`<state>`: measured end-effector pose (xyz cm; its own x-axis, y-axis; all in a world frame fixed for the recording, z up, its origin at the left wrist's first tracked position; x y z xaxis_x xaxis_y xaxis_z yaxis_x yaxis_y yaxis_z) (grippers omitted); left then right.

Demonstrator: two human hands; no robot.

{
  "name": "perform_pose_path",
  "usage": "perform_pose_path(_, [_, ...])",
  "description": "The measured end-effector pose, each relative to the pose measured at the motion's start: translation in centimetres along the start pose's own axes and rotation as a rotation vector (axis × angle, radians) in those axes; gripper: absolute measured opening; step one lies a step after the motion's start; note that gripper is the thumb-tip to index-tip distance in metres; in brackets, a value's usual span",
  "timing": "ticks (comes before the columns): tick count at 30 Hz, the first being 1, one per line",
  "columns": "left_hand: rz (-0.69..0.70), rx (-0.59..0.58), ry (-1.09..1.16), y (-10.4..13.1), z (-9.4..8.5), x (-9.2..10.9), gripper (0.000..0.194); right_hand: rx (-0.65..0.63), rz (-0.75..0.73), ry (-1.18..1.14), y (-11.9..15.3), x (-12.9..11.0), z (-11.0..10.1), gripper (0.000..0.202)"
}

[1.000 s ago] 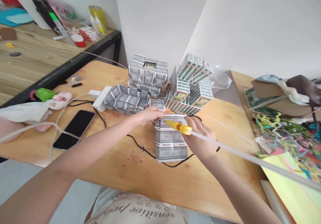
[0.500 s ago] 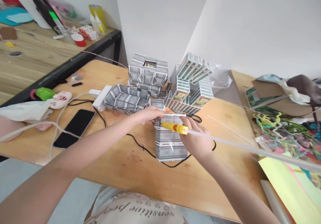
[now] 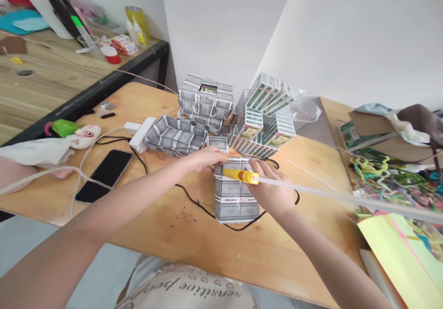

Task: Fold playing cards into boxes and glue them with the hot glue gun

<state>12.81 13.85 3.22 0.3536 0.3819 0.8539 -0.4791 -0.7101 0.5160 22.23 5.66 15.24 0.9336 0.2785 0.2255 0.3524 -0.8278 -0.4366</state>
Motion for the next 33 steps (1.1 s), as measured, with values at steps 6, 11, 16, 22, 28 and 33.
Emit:
perform_pose_path(6, [-0.007,0.007,0.002,0.1,0.0,0.1,0.022,-0.022,0.006,0.004,-0.1,0.1,0.2,0.018])
perform_pose_path(11, [-0.029,0.016,0.003,-0.2,-0.1,-0.3,0.022,0.032,0.015,0.038,0.1,-0.1,-0.2,0.017])
perform_pose_path(16, [-0.010,-0.021,0.013,-0.4,0.1,-0.2,0.026,0.095,0.031,0.040,0.3,0.2,-0.8,0.016])
perform_pose_path(22, [-0.012,-0.015,0.019,-0.4,0.0,-0.3,0.025,0.091,0.061,0.033,0.4,0.8,-0.8,0.018])
perform_pose_path(28, [-0.017,0.010,0.020,-0.3,-0.1,-0.4,0.024,0.071,0.063,-0.014,0.2,0.8,-0.2,0.023])
perform_pose_path(33, [-0.026,0.008,0.032,-0.2,-0.1,-0.3,0.022,0.053,0.060,0.019,0.0,0.6,-0.1,0.021])
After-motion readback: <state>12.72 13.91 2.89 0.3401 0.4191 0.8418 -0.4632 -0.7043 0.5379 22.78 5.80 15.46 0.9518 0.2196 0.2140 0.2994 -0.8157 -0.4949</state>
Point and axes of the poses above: each hand's wrist, its own y-axis away from the middle knuckle, its own z-axis out of the palm, x = y × z, the point moved 10 cm from there along -y, towards the middle knuckle, and after that the axes turned 2 degrees about z, right-handed, at the moved point
